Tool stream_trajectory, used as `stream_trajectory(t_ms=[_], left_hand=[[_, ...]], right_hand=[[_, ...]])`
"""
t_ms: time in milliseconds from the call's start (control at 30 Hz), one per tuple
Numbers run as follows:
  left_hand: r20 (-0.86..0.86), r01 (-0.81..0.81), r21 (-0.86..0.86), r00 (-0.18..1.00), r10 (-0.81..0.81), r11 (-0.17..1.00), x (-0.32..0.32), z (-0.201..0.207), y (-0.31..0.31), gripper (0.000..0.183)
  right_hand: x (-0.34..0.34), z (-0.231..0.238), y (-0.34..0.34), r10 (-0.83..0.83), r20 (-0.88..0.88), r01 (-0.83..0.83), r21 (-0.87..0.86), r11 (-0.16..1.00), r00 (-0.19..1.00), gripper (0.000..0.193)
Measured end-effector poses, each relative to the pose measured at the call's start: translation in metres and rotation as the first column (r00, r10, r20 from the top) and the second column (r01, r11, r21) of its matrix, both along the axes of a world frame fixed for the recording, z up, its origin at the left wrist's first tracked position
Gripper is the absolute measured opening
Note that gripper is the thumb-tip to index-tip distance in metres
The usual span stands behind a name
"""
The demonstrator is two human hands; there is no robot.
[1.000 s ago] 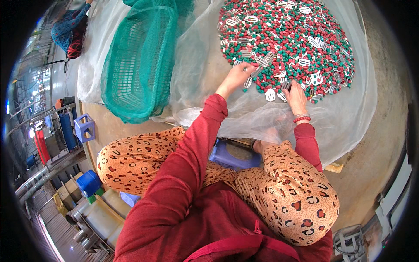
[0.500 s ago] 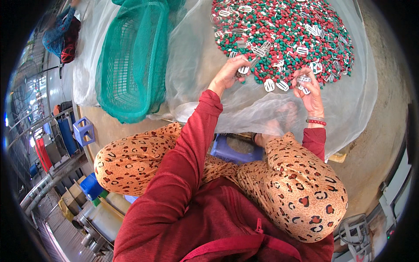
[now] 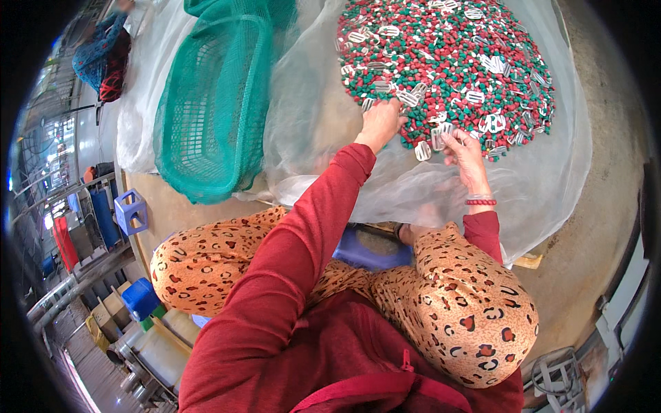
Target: The person sorts small red and green plastic items and metal components from a large pile on a plastic sheet, placing the metal components into green baskets.
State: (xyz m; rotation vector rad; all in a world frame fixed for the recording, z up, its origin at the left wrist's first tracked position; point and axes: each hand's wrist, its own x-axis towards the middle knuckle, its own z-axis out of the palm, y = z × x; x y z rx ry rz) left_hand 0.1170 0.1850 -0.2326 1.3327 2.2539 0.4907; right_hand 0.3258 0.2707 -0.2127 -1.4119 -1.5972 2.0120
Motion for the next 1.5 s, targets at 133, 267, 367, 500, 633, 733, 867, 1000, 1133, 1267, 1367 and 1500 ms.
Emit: stream_trajectory(t_ms=[133,267,367,500,633,733,867,1000,1133,1267,1367,1500], left_hand=[[0.056,-0.076,0.1,0.996,0.071,0.992,0.005,-0.003,0.002,0.023],[0.515,-0.28,0.104,0.836,0.19,0.954,0.007,0.013,-0.005,0.024],[0.89,-0.362,-0.091,0.388,0.239,0.928,0.001,0.011,-0.025,0.026],[0.97,-0.426,-0.19,-0.223,0.101,0.884,0.0,0.01,-0.047,0.026],[0.894,-0.451,-0.091,-0.429,-0.127,0.888,0.007,0.037,-0.047,0.034],[0.842,-0.558,-0.045,-0.468,-0.269,0.829,0.007,0.052,-0.05,0.04],[0.774,-0.668,0.024,-0.459,-0.437,0.744,0.019,0.078,-0.056,0.049],[0.905,-0.663,0.08,-0.264,-0.333,0.744,0.021,0.108,-0.056,0.059],[0.953,-0.689,0.094,-0.146,-0.265,0.718,0.018,0.137,-0.057,0.052],[0.946,-0.679,0.105,-0.158,-0.284,0.726,0.005,0.144,-0.065,0.043],[0.934,-0.682,0.08,-0.204,-0.294,0.727,0.002,0.151,-0.069,0.044],[0.928,-0.694,0.079,-0.211,-0.308,0.715,-0.001,0.149,-0.072,0.044]], right_hand=[[-0.001,0.039,-0.005,-0.203,-0.28,0.087,-0.378,0.922,0.938,0.023],[0.009,0.035,-0.003,-0.274,-0.314,0.135,-0.4,0.907,0.909,0.025],[0.003,0.038,-0.009,-0.301,-0.316,0.173,-0.375,0.911,0.9,0.028],[-0.012,0.059,-0.02,-0.3,-0.356,0.173,-0.347,0.922,0.885,0.033],[-0.016,0.081,-0.02,-0.268,-0.372,0.168,-0.28,0.945,0.889,0.037],[-0.028,0.102,-0.02,-0.216,-0.42,0.109,-0.264,0.958,0.881,0.035],[-0.041,0.135,-0.019,-0.162,-0.467,0.03,-0.278,0.96,0.869,0.034],[-0.066,0.17,-0.028,-0.108,-0.479,-0.048,-0.302,0.952,0.871,0.039],[-0.08,0.19,-0.03,0.055,-0.397,-0.141,-0.191,0.971,0.916,0.037],[-0.09,0.197,-0.034,0.19,-0.318,-0.215,-0.045,0.976,0.929,0.038],[-0.096,0.211,-0.034,0.222,-0.262,-0.237,-0.028,0.971,0.939,0.039],[-0.104,0.222,-0.038,0.238,-0.206,-0.238,0.021,0.971,0.949,0.037]])
